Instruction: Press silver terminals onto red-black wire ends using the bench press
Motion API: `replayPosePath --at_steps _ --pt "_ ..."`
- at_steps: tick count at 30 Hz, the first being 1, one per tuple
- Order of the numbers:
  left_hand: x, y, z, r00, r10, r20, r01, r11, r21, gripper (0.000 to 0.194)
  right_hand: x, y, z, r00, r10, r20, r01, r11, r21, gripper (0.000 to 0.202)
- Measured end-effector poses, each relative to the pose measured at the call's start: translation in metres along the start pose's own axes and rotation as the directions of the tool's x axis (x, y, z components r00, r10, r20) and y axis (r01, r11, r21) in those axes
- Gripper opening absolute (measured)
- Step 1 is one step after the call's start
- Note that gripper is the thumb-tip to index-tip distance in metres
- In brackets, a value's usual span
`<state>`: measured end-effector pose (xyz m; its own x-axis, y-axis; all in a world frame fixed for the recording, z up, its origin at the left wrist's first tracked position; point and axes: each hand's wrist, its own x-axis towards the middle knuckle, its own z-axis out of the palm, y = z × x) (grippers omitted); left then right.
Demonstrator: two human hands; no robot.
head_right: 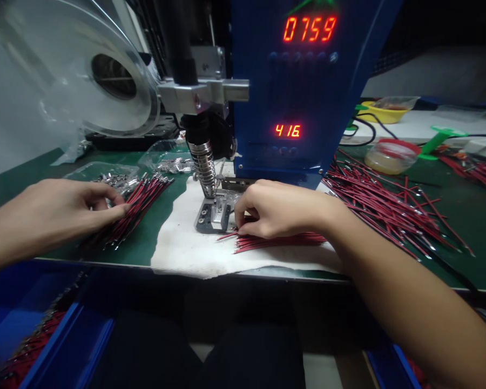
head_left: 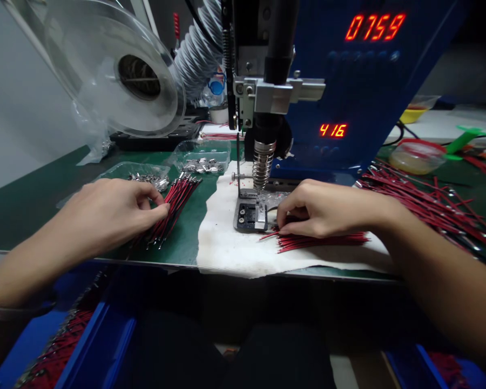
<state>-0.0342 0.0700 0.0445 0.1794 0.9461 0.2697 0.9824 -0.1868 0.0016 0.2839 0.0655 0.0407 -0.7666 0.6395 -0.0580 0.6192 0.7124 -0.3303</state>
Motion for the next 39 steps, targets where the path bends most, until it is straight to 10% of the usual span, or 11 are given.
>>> replayPosePath --at_steps 10,39 --pt "0.015 -0.012 0.007 0.998 -0.019 0.065 0.003 0.969 0.247 0.068 -0.001 -0.002 0.000 1.000 0.008 -0.001 -0.008 1.000 -0.011 0.014" --pt "0.021 -0.011 0.021 0.993 -0.089 0.077 0.053 0.923 0.382 0.064 -0.001 -0.001 0.000 1.000 0.030 0.010 -0.029 0.999 -0.036 0.012"
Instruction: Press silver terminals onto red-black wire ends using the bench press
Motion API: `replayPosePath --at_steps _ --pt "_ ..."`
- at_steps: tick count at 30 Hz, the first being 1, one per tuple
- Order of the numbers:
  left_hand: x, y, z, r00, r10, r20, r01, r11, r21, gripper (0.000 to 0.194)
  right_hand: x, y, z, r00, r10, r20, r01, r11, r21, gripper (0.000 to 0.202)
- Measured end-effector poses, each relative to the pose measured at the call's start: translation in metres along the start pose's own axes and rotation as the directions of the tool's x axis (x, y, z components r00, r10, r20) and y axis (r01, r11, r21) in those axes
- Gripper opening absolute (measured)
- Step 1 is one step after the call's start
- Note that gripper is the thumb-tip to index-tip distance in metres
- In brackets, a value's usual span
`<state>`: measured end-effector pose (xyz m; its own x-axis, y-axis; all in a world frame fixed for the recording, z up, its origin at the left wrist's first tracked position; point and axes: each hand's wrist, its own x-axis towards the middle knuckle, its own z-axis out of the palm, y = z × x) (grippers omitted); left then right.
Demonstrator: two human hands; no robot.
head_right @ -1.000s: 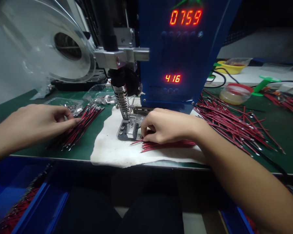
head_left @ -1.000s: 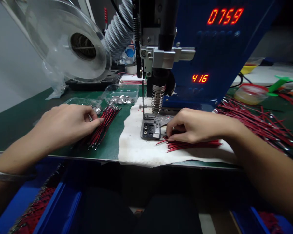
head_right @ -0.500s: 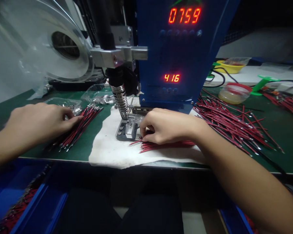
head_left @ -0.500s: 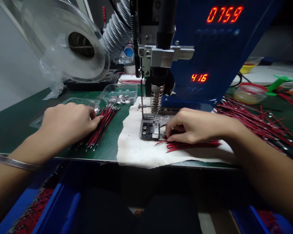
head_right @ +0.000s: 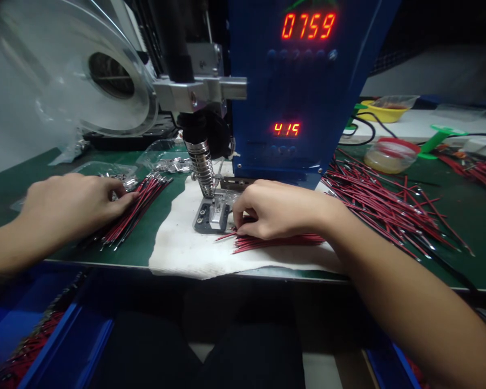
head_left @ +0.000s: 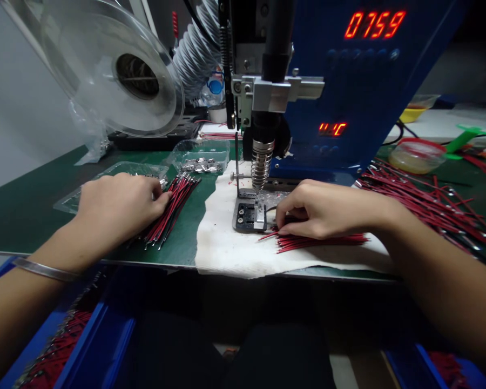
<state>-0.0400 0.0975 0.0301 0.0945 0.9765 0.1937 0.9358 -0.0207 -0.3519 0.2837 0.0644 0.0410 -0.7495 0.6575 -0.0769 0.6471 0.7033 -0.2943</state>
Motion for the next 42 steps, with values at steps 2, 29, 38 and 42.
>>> replayPosePath --at_steps 2,29,38,42 --pt "-0.001 0.004 -0.002 1.000 -0.024 0.014 0.024 1.000 0.015 0.060 0.000 -0.001 0.000 1.000 0.001 -0.002 -0.001 1.000 -0.003 0.012" --pt "0.041 -0.057 0.033 0.998 0.010 0.068 0.008 0.967 -0.254 0.048 0.000 0.000 0.001 1.000 -0.019 -0.006 0.019 1.000 0.013 0.015" --pt "0.042 -0.057 0.033 0.993 -0.023 0.115 0.055 0.959 -0.278 0.049 0.000 -0.001 0.000 1.000 -0.016 -0.003 0.016 1.000 0.008 0.015" --pt "0.041 -0.055 0.032 0.994 -0.058 0.098 0.086 0.945 -0.314 0.044 0.000 0.000 0.000 1.000 -0.015 -0.005 0.015 1.000 0.009 0.015"
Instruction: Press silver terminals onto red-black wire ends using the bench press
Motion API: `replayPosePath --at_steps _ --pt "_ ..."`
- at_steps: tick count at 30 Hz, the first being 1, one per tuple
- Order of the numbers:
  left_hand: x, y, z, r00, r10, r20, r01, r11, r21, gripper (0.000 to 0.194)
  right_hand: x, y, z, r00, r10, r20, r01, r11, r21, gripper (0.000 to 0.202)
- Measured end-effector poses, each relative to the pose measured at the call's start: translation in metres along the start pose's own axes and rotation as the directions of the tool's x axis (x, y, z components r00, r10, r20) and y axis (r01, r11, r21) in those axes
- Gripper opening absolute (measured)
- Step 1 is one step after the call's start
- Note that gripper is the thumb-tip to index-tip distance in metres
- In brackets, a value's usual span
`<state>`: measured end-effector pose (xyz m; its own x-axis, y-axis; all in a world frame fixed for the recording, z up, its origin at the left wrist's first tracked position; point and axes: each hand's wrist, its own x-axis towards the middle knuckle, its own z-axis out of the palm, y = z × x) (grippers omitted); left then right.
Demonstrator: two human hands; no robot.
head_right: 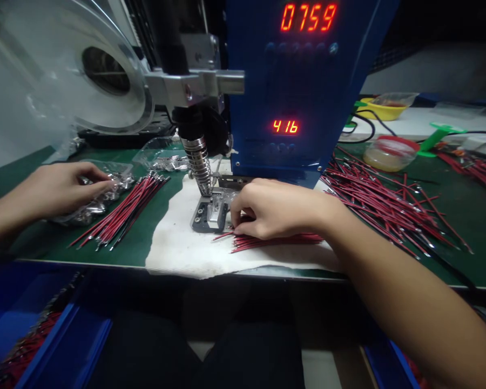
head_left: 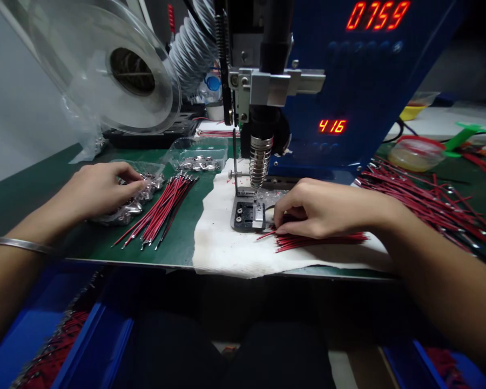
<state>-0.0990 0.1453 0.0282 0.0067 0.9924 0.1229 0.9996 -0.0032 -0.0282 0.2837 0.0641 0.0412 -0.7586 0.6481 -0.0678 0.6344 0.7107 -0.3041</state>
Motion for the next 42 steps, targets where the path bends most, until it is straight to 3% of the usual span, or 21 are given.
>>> replayPosePath --at_steps 5,11,21,27,42 --pt "-0.001 0.000 -0.001 1.000 0.004 0.008 -0.004 0.999 -0.043 0.047 0.000 0.001 0.000 1.000 -0.013 -0.005 0.013 1.000 0.007 0.016" --pt "0.001 -0.002 0.002 0.993 0.115 -0.018 -0.116 0.989 -0.090 0.060 -0.001 0.001 -0.003 0.999 -0.030 -0.032 0.031 0.999 0.043 0.017" --pt "0.000 0.001 0.002 0.998 0.057 0.041 -0.050 0.986 -0.156 0.046 -0.008 0.008 -0.016 0.984 -0.059 -0.168 0.063 0.998 0.020 0.019" --pt "0.000 0.002 0.001 0.999 0.046 0.028 -0.041 0.989 -0.140 0.042 -0.004 0.009 -0.011 0.979 -0.020 -0.204 0.031 0.998 0.051 0.021" --pt "-0.003 -0.001 0.003 0.998 0.027 0.050 -0.018 0.987 -0.163 0.040 0.003 0.009 -0.004 0.952 -0.090 -0.292 0.101 0.995 0.023 0.023"
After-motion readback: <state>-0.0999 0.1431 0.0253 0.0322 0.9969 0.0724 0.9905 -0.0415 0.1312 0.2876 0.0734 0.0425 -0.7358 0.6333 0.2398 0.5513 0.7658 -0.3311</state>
